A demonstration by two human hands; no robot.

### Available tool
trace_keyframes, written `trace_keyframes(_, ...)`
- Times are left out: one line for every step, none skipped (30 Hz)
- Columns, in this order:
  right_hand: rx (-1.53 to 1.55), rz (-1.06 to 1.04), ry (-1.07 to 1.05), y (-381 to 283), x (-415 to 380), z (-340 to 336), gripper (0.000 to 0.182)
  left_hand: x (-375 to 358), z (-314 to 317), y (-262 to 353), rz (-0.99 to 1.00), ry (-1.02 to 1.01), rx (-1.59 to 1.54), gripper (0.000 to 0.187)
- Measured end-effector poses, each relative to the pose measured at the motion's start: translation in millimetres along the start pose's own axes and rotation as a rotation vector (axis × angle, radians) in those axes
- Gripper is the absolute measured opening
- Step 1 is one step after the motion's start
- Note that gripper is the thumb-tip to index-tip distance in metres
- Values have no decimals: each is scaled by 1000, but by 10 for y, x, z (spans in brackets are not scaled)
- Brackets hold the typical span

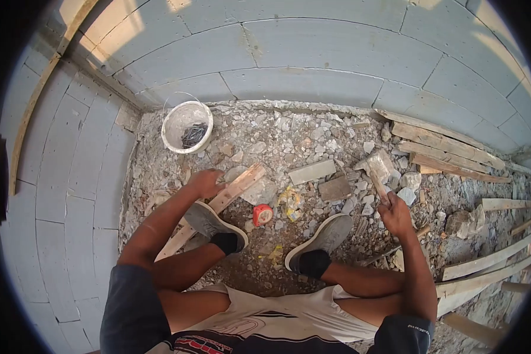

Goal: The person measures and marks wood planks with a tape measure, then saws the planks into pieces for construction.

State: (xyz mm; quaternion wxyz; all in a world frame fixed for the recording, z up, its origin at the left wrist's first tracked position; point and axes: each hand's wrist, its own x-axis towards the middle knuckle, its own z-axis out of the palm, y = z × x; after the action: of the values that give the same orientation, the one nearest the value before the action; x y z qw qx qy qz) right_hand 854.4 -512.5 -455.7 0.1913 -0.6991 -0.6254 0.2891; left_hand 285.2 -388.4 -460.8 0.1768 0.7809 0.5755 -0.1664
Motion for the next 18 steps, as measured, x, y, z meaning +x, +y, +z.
trace_keyframes(122, 46, 4, -304, -41, -59, 29, 187, 221, 63, -54, 19, -54, 56)
trace_keyframes(248, 101, 6, -596, -107, -12, 29, 367, 527, 90, 0, 213, -231, 53)
trace_keyframes(395, 30, -6, -742, -134, 113, 30, 502, 775, 155, 58, 409, -403, 51)
trace_keyframes(541, -40, -17, -890, -176, 240, 31, 574, 910, 307, 55, 409, -414, 51)
trace_keyframes(667, -74, -26, -1147, -279, 369, 34, 628, 1037, 475, -64, 529, -392, 49)
trace_keyframes(791, -110, -37, -1409, -387, 499, 36, 661, 1135, 587, -187, 646, -370, 47)
trace_keyframes(763, -199, 0, -1565, -444, 671, 38, 658, 1177, 645, -196, 647, -384, 47)
trace_keyframes(735, -292, 38, -1677, -468, 866, 40, 653, 1170, 685, -209, 725, -313, 44)
trace_keyframes(670, -291, 110, -1742, -497, 1095, 39, 641, 1157, 708, -223, 797, -242, 43)
trace_keyframes(603, -286, 175, -1759, -512, 1328, 38, 651, 1134, 708, -235, 790, -260, 43)
trace_keyframes(587, -280, 153, -1739, -508, 1546, 38, 666, 1102, 700, -261, 778, -324, 43)
trace_keyframes(660, -168, 174, -1693, -488, 1760, 34, 677, 1103, 691, -287, 769, -386, 43)
trace_keyframes(735, -65, 201, -1660, -422, 1927, 30, 708, 1115, 678, -304, 773, -398, 43)
trace_keyframes(728, -74, 187, -1651, -349, 2043, 30, 734, 1122, 673, -335, 748, -434, 44)
trace_keyframes(686, -83, 191, -1635, -277, 2150, 27, 757, 1125, 666, -360, 720, -466, 45)
trace_keyframes(645, -87, 200, -1692, -219, 2185, 24, 767, 1107, 672, -366, 719, -471, 45)
trace_keyframes(588, -129, 192, -1754, -161, 2178, 21, 773, 1095, 689, -391, 712, -447, 45)
trace_keyframes(582, -125, 188, -1771, -119, 2212, 21, 766, 1092, 718, -414, 703, -424, 45)
